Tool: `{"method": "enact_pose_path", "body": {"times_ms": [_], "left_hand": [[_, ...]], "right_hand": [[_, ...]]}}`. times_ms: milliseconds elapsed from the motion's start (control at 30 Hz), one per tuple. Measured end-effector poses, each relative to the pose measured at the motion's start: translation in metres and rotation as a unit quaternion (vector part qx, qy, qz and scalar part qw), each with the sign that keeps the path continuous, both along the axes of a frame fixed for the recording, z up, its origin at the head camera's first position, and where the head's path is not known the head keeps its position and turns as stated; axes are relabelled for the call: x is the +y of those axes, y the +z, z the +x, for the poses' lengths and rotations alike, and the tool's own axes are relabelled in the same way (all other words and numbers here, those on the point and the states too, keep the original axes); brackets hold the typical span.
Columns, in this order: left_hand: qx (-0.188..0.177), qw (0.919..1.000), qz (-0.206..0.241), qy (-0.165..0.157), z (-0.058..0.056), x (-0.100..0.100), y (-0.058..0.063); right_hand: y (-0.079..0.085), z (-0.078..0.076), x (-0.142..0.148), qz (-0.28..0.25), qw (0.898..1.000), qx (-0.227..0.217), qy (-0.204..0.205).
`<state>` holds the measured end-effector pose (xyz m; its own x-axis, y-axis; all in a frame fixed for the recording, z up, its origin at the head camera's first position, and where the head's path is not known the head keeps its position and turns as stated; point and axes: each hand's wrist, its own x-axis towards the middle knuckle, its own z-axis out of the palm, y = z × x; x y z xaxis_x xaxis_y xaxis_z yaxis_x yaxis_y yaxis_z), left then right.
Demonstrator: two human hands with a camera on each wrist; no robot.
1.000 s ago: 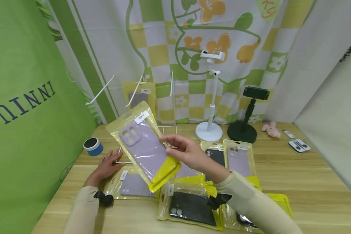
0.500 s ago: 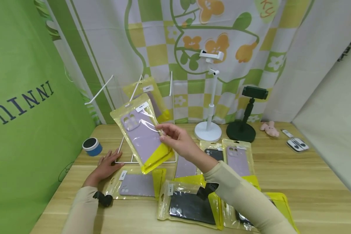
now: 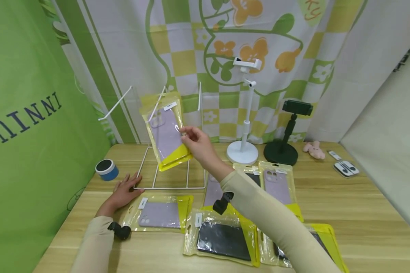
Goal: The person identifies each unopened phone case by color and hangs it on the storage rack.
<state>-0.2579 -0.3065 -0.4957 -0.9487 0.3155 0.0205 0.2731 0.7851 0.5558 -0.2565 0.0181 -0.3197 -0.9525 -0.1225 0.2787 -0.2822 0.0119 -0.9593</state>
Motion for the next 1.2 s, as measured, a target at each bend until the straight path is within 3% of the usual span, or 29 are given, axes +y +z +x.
{"method": "enact_pose_path", "body": {"times_ms": [300,667,900,1200], "left_hand": [[-0.001,1.0,0.004,-0.001,0.0,0.001,0.001],[-0.001,1.0,0.008,0.004,0.001,-0.001,0.003],[0.004,0.9999,0.012,0.004,0.001,0.0,0.001],[0.003,0.9999,0.011,0.002,0.002,0.002,0.003]], "right_hand": [[-0.005,-0.023,-0.005,0.016,0.999,-0.004,-0.03],[-0.036,-0.036,0.021,0.029,0.998,-0.001,-0.051],[-0.057,-0.029,0.068,0.062,0.996,-0.043,-0.044],[-0.08,-0.007,0.132,0.024,0.996,-0.086,-0.018]]}}
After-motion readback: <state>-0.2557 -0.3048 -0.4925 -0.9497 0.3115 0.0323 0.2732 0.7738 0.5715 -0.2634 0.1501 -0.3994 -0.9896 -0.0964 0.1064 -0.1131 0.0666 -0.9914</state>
